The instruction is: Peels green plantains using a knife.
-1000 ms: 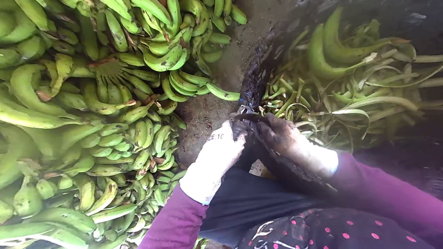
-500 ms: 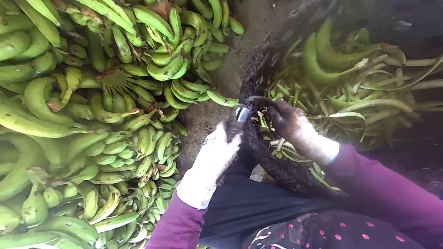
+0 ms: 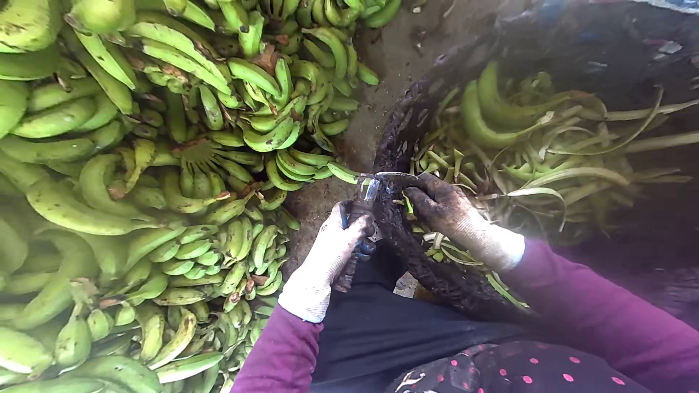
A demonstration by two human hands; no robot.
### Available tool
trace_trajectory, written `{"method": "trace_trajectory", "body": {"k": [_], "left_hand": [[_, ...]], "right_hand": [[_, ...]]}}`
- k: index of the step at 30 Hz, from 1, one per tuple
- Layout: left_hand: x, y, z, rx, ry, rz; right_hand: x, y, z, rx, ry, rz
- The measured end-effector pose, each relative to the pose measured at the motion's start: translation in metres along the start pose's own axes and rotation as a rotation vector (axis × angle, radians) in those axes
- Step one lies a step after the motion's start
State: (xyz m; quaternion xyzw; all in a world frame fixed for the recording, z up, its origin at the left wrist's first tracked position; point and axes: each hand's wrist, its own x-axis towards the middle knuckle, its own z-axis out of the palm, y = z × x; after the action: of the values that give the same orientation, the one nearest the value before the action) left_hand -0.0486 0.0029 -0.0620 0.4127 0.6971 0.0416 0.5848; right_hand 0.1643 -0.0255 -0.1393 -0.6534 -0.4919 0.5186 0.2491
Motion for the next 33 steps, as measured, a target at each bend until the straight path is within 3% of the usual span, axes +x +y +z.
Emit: {"method": "trace_trajectory", "body": {"k": [8,14,22,33], "left_hand": [[0.007,-0.003,-0.003,0.051,0.021,0.055],[-0.005,0.008,0.006,-0.089,-0.077,-0.071],[-0.008,0.012,0.006,0.104,-0.102,-0.139],[-0.004,0.015,0.004,0.378,-0.09,-0.086]], "right_hand": [[-0.014,-0.007,0.019,0.053,-0.072,0.001],[-0.009,-0.007,0.021,0.115,-0.084,0.022],[-0.015,-0.019,0.015,0.007,-0.242,0.118],[-0.007,-0.018,0.005,0.004,-0.198,0.141]]}}
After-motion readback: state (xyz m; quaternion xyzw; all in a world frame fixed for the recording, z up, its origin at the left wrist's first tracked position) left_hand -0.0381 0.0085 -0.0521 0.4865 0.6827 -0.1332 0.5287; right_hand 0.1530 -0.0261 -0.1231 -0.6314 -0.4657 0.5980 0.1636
